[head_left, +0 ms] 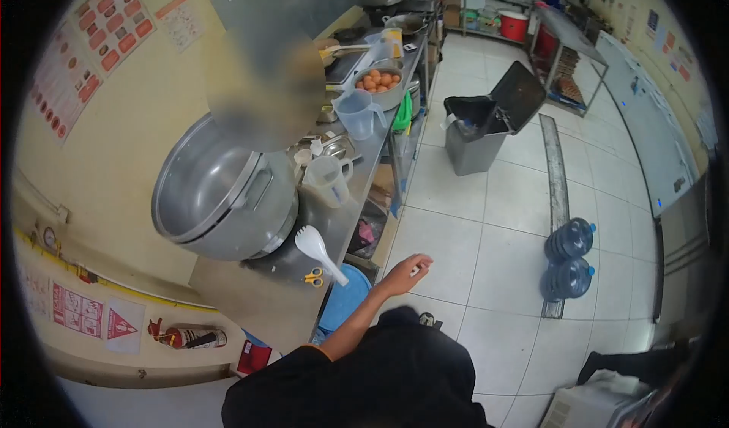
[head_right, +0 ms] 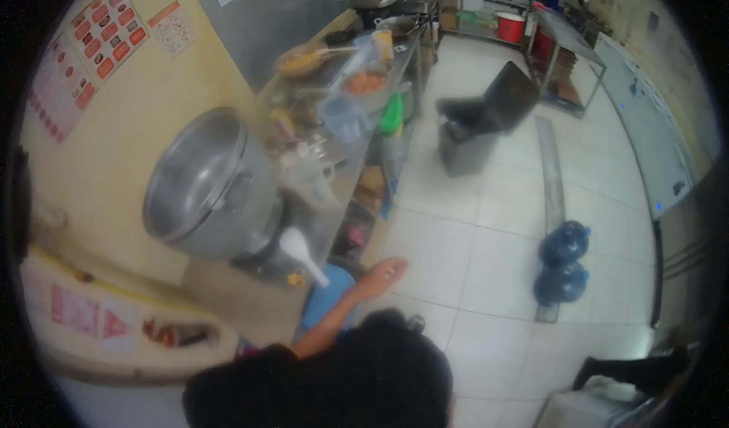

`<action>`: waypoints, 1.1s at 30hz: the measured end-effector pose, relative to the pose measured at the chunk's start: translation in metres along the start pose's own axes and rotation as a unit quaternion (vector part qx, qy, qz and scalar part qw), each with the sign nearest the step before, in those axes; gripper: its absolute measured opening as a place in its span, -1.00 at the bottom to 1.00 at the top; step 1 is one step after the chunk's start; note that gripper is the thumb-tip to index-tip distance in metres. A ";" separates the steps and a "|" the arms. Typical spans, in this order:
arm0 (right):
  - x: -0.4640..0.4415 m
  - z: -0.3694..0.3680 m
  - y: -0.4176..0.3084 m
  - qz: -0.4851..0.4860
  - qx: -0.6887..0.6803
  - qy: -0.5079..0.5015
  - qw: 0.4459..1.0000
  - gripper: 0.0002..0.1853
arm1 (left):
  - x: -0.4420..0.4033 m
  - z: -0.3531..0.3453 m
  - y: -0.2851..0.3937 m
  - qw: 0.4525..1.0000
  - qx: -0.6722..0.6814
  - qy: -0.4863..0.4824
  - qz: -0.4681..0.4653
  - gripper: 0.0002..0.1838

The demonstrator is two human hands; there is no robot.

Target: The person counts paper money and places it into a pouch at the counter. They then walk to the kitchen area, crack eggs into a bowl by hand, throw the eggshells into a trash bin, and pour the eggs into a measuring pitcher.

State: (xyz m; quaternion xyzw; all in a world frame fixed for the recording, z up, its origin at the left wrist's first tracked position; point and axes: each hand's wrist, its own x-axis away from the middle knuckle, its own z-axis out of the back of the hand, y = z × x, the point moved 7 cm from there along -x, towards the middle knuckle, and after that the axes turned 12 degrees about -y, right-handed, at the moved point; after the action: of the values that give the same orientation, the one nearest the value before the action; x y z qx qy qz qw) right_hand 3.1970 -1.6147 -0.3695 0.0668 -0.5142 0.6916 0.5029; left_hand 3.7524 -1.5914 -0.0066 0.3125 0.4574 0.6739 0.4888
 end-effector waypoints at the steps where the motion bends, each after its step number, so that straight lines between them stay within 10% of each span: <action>1: -0.050 0.024 -0.028 0.161 0.100 0.056 0.980 -0.70 | -0.029 0.019 -0.001 0.999 0.019 0.011 -0.031 -0.74; 2: -0.103 0.050 -0.061 0.320 0.180 0.138 0.920 -0.69 | -0.056 0.038 0.001 0.999 0.028 0.022 -0.023 -0.74; 4: -0.226 0.116 -0.130 0.267 0.049 0.029 0.962 -0.65 | -0.108 0.092 -0.003 0.992 0.051 0.067 0.089 -0.73; 5: -0.257 0.151 -0.227 0.075 -0.147 -0.006 0.986 -0.61 | -0.145 0.123 -0.016 0.991 0.057 0.078 0.096 -0.73; 6: -0.309 0.175 -0.274 0.196 -0.163 0.011 0.967 -0.60 | -0.174 0.156 -0.026 0.987 0.059 0.120 0.086 -0.72; 12: -0.417 0.236 -0.572 0.184 -0.197 0.038 0.962 -0.68 | -0.339 0.322 -0.107 0.951 -0.023 0.302 0.068 -0.65; 17: -0.497 0.213 -0.717 0.216 0.038 -0.137 0.966 -0.69 | -0.451 0.451 -0.139 0.853 -0.269 0.429 0.128 -0.60; 24: -0.645 0.233 -0.873 0.224 0.047 -0.193 0.954 -0.71 | -0.525 0.472 -0.226 0.822 -0.389 0.226 0.348 -0.61; 30: -0.735 0.182 -1.082 0.381 0.141 -0.290 0.866 -0.77 | -0.522 0.477 -0.221 0.792 -0.320 0.413 0.315 -0.64; 33: -0.704 0.119 -1.197 0.512 0.166 -0.418 0.732 -0.80 | -0.526 0.482 -0.196 0.751 -0.263 0.481 0.369 -0.62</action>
State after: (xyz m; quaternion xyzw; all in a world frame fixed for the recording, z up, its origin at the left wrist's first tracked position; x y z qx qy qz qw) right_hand 4.4030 -2.1894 0.0275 0.1584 -0.5057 0.8212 -0.2114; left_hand 4.4157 -1.9185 0.0125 -0.0493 0.2865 0.9566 -0.0193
